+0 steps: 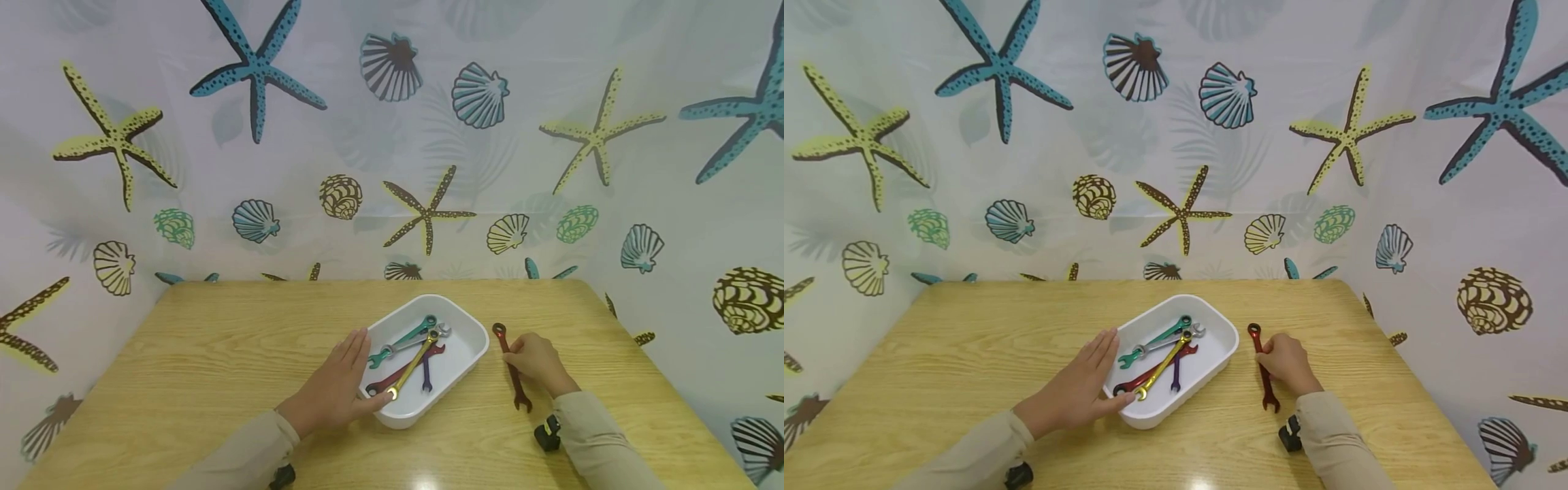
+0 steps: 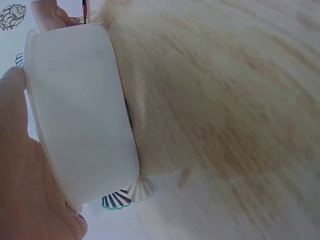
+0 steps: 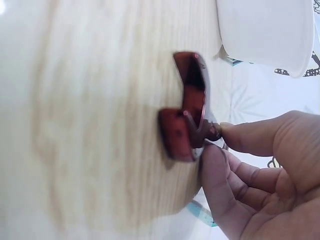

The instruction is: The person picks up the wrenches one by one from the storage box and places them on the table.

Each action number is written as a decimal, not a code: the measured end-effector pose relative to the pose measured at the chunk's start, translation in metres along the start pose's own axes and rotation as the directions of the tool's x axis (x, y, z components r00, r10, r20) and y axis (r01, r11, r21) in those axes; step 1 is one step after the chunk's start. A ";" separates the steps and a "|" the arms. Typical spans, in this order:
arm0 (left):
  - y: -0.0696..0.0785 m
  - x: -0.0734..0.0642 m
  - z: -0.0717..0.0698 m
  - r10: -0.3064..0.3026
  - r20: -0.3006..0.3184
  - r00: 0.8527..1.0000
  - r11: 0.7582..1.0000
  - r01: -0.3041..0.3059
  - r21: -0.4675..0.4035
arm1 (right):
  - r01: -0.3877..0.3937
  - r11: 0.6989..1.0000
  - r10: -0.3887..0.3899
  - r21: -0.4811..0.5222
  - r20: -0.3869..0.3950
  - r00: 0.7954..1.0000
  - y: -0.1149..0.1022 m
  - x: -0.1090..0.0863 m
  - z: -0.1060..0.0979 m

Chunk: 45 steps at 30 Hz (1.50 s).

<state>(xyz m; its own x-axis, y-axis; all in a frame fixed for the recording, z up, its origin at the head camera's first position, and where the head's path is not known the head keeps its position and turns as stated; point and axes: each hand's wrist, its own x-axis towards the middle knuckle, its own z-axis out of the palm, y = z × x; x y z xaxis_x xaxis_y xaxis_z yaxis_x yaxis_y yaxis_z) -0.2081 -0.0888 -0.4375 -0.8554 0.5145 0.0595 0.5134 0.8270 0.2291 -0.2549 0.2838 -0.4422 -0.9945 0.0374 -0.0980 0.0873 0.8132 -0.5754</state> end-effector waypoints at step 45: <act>0.001 -0.003 -0.004 0.005 -0.001 1.000 1.000 -0.005 -0.002 | 0.293 0.955 -0.293 0.043 0.016 0.956 -0.056 -0.005 -0.034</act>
<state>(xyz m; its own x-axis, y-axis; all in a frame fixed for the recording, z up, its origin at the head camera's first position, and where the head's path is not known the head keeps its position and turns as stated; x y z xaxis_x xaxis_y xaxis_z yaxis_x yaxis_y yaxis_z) -0.2054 -0.0900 -0.4338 -0.8530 0.5183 0.0613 0.5174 0.8242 0.2303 -0.2564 0.2580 -0.3815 -0.9753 -0.2121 0.0622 -0.2050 0.7625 -0.6136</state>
